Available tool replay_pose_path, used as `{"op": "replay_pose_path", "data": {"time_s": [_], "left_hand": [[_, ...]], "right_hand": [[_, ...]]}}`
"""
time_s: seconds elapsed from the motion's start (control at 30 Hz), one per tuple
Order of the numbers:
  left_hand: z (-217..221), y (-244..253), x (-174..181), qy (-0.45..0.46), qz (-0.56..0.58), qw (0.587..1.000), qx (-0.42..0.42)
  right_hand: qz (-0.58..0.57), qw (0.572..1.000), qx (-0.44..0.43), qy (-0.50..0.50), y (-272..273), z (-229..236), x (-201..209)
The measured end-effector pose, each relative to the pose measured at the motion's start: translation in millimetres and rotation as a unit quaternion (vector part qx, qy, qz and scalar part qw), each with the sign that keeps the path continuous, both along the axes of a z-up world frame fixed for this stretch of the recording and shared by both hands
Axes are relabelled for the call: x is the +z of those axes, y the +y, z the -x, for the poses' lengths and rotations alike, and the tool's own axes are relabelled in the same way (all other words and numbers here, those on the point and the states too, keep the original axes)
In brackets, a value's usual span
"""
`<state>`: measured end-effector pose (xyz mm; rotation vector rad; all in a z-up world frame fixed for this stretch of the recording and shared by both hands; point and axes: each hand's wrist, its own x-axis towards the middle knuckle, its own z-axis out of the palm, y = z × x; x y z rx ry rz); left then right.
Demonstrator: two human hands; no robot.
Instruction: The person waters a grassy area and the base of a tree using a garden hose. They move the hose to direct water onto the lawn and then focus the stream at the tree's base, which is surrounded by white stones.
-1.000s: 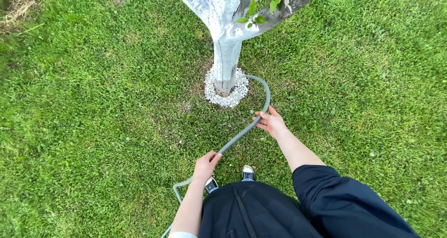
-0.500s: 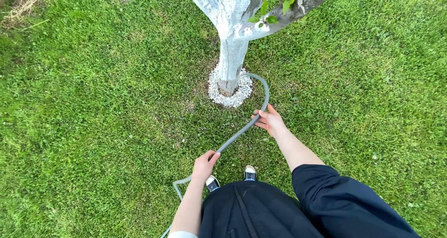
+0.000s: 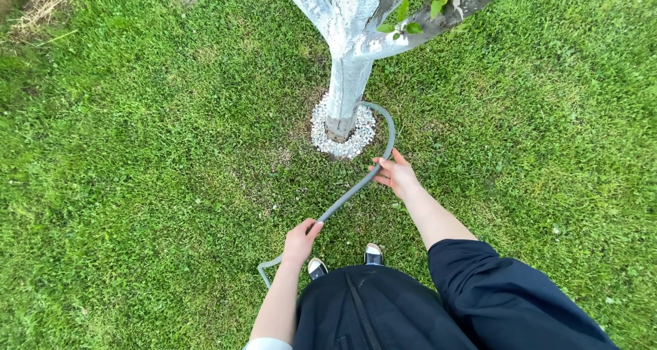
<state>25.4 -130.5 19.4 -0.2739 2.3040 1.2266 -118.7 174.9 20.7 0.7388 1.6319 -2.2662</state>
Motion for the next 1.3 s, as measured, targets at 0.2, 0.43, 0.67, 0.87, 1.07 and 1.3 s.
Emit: {"op": "replay_pose_path", "data": {"time_s": [0.2, 0.43, 0.67, 0.87, 1.07, 1.3], "left_hand": [[-1.5, -2.6, -2.1, 0.007, 0.002, 1.000, -0.001], [-3.4, -3.0, -5.6, 0.009, -0.006, 1.000, 0.005], [-4.7, -2.7, -8.0, 0.012, -0.003, 1.000, 0.002], [-6.4, -7.0, -5.3, 0.012, -0.001, 1.000, 0.006], [-7.6, -9.4, -11.6, 0.007, -0.004, 1.000, 0.011], [-5.7, -9.6, 4.8, 0.006, -0.012, 1.000, 0.019]], "right_hand": [[0.009, 1.000, 0.001, 0.005, -4.8, -1.2, 5.1], [0.015, 1.000, 0.001, 0.011, -7.1, -1.8, 6.4], [0.002, 1.000, 0.012, 0.014, -11.2, -0.6, 11.2], [0.001, 0.999, 0.023, 0.022, -15.4, 4.3, 8.4], [0.006, 0.999, 0.023, 0.029, -19.2, 8.4, 5.5], [0.005, 0.999, 0.031, 0.025, -21.3, 11.4, 9.0]]}}
